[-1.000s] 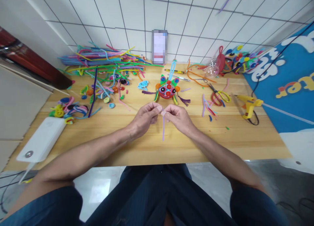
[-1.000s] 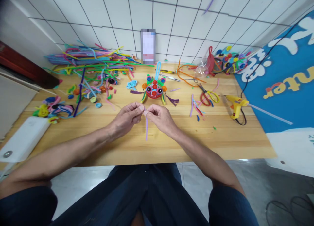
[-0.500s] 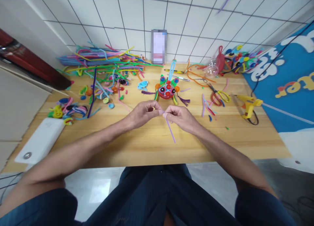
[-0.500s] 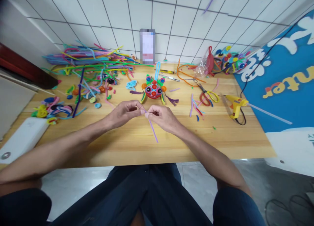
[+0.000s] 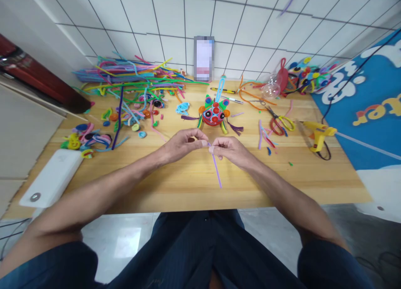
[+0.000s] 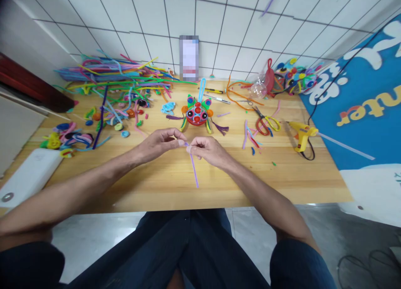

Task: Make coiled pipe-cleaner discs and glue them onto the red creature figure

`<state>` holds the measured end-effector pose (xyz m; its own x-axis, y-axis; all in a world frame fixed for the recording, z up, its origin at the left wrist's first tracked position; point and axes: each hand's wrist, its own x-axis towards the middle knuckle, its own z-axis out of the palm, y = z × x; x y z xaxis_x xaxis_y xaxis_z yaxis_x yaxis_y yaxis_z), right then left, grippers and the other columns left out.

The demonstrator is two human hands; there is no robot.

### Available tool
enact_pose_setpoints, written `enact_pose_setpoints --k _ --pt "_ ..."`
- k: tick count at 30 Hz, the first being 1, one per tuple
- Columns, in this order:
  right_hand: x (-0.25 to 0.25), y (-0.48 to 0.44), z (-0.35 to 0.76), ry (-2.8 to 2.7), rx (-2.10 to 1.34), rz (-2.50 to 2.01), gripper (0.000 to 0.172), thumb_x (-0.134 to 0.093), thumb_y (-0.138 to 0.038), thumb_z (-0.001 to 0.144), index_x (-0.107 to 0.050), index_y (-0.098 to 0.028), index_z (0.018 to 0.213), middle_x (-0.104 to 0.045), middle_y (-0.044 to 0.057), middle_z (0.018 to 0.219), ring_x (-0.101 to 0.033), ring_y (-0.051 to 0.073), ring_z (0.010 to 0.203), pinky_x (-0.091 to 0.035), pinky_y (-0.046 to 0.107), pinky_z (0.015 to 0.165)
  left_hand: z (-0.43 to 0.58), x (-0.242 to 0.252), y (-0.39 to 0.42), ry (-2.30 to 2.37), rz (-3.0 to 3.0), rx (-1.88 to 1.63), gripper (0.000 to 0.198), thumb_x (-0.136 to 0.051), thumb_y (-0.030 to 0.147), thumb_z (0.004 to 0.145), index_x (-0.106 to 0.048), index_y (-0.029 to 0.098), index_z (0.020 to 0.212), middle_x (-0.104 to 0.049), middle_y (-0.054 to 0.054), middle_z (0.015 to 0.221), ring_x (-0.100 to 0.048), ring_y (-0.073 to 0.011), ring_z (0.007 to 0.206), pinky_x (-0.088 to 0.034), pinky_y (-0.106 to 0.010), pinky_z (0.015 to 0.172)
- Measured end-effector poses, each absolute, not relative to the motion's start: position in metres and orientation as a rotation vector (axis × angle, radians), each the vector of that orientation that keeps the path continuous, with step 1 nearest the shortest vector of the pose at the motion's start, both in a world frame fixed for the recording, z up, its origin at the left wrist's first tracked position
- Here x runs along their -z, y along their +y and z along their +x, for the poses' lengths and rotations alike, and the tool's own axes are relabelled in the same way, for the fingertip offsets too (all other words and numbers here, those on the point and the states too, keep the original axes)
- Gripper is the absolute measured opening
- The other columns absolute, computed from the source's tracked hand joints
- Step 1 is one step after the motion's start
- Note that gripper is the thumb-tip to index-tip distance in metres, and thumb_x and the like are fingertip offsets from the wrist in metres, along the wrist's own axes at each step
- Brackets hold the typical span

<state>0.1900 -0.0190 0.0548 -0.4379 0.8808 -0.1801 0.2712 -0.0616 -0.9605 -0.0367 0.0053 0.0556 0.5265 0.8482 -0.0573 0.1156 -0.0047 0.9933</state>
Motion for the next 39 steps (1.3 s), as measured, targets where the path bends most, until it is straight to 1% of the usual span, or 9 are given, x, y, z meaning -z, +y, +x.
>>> enact_pose_setpoints --k 4,9,12,18,22,29,34,36,39 --pt "-0.059 -0.02 0.189 -1.728 -1.562 -1.198 0.033 -0.072 -0.049 0.085 -0.062 -0.02 0.073 -0.056 -0.004 0.061 -0.048 0.011 0.059 -0.033 0.027 0.059 -0.033 -0.059 0.003 0.874 1.578 -0.688 0.027 -0.077 0.042 0.083 -0.071 0.016 0.081 -0.056 0.002 0.066 -0.041 -0.0098 0.059 -0.03 -0.025 0.057" --pt "-0.047 -0.023 0.178 -1.565 -1.506 -1.149 0.038 -0.072 -0.054 0.083 -0.06 -0.02 0.072 -0.055 -0.004 0.063 -0.048 0.012 0.062 -0.036 0.028 0.063 -0.012 -0.043 -0.019 0.915 1.127 -0.913 0.034 -0.077 0.049 0.081 -0.063 0.018 0.081 -0.045 0.006 0.061 -0.031 -0.0079 0.052 -0.024 -0.024 0.051" --pt "-0.04 -0.023 0.177 -1.552 -1.523 -1.157 0.039 -0.072 -0.054 0.083 -0.058 -0.02 0.07 -0.054 -0.004 0.062 -0.046 0.011 0.061 -0.035 0.028 0.063 -0.009 -0.037 -0.023 0.914 0.99 -0.91 0.039 -0.075 0.054 0.082 -0.061 0.018 0.08 -0.038 0.008 0.055 -0.028 -0.0084 0.049 -0.022 -0.024 0.049" --pt "-0.049 -0.019 0.193 -1.712 -1.62 -1.179 0.032 -0.071 -0.048 0.085 -0.062 -0.019 0.074 -0.055 -0.004 0.063 -0.047 0.011 0.061 -0.035 0.028 0.061 -0.031 -0.056 0.0 0.89 1.483 -0.743 0.03 -0.075 0.046 0.085 -0.07 0.017 0.09 -0.059 0.002 0.074 -0.041 -0.0099 0.061 -0.031 -0.025 0.058" --pt "-0.057 -0.02 0.194 -1.781 -1.62 -1.165 0.032 -0.071 -0.048 0.086 -0.063 -0.019 0.076 -0.056 -0.004 0.065 -0.049 0.011 0.061 -0.035 0.027 0.059 -0.033 -0.066 0.005 0.868 1.67 -0.675 0.025 -0.077 0.04 0.082 -0.071 0.016 0.08 -0.056 0.002 0.071 -0.04 -0.0097 0.061 -0.031 -0.025 0.059" --pt "-0.043 -0.024 0.18 -1.573 -1.506 -1.15 0.036 -0.071 -0.052 0.085 -0.059 -0.021 0.073 -0.052 -0.005 0.062 -0.046 0.011 0.06 -0.036 0.028 0.062 -0.007 -0.046 -0.027 0.92 0.829 -0.856 0.038 -0.084 0.05 0.074 -0.062 0.018 0.076 -0.036 0.009 0.054 -0.026 -0.0071 0.048 -0.02 -0.024 0.048" --pt "-0.043 -0.02 0.186 -1.569 -1.629 -1.145 0.033 -0.072 -0.048 0.083 -0.061 -0.02 0.072 -0.055 -0.004 0.062 -0.049 0.012 0.062 -0.037 0.029 0.064 -0.018 -0.05 -0.014 0.909 1.036 -0.83 0.037 -0.081 0.052 0.078 -0.073 0.016 0.086 -0.056 0.002 0.067 -0.03 -0.007 0.05 -0.02 -0.024 0.048" --pt "-0.048 -0.018 0.191 -1.615 -1.654 -1.142 0.032 -0.072 -0.046 0.084 -0.061 -0.02 0.071 -0.056 -0.004 0.061 -0.049 0.012 0.061 -0.036 0.029 0.065 -0.026 -0.057 -0.003 0.909 1.218 -0.752 0.033 -0.082 0.047 0.078 -0.075 0.017 0.092 -0.061 0.002 0.071 -0.037 -0.0078 0.054 -0.025 -0.023 0.051" --pt "-0.055 -0.017 0.194 -1.664 -1.667 -1.129 0.033 -0.071 -0.046 0.085 -0.06 -0.019 0.07 -0.055 -0.004 0.06 -0.047 0.011 0.06 -0.034 0.029 0.063 -0.031 -0.065 0.006 0.856 1.415 -0.645 0.027 -0.082 0.042 0.077 -0.074 0.017 0.085 -0.065 0.001 0.074 -0.049 -0.0104 0.064 -0.035 -0.024 0.061"
